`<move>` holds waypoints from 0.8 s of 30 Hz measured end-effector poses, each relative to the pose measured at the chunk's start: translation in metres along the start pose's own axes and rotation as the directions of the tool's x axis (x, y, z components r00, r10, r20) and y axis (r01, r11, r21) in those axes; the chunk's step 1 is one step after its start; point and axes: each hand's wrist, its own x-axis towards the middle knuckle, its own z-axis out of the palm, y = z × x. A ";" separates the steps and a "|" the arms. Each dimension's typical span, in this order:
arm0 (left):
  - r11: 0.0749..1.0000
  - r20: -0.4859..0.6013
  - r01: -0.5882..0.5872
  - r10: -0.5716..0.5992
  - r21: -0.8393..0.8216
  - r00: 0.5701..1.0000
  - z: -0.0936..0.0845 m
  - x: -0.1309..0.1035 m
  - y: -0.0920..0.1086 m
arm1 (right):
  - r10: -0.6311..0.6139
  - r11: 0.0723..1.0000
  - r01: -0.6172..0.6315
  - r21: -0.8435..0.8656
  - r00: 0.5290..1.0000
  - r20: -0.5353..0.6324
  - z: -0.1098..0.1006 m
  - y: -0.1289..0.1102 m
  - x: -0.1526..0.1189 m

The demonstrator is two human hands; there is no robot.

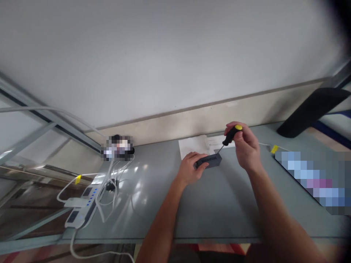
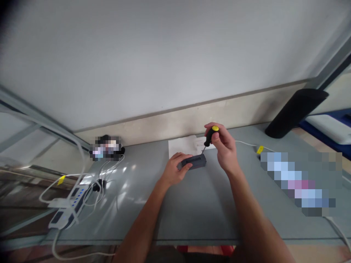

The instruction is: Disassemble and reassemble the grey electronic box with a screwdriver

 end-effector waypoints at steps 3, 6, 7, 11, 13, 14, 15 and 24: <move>1.000 -0.016 -0.012 0.012 0.016 1.000 0.001 0.000 0.000 | 0.009 1.000 -0.011 -0.014 0.995 -0.096 0.000 0.007 0.002; 0.999 -0.027 -0.018 0.019 0.030 0.999 0.001 0.000 0.000 | 0.026 1.000 -0.027 0.001 0.974 -0.226 -0.001 0.014 0.004; 0.999 -0.025 -0.019 0.020 0.032 0.999 0.001 0.000 0.000 | 0.040 0.999 -0.039 0.011 0.962 -0.270 -0.001 0.016 0.005; 0.999 -0.009 -0.025 0.026 0.042 1.000 -0.001 0.001 0.003 | 0.136 0.990 -0.139 0.019 0.910 -0.392 -0.002 0.022 0.007; 0.998 -0.003 -0.031 0.031 0.050 1.000 -0.002 0.001 0.004 | 0.185 0.980 -0.201 0.010 0.879 -0.440 -0.003 0.028 0.008; 0.998 0.002 -0.033 0.033 0.054 0.999 -0.003 0.001 0.005 | 0.214 0.972 -0.234 0.015 0.861 -0.461 -0.004 0.031 0.009; 0.998 0.008 -0.034 0.034 0.060 0.999 -0.003 0.001 0.005 | 0.246 0.964 -0.266 0.028 0.842 -0.480 -0.005 0.036 0.009; 0.993 0.024 -0.045 0.043 0.109 0.999 -0.003 0.002 0.007 | 0.645 0.764 -0.548 0.340 0.634 -0.427 -0.015 0.070 0.010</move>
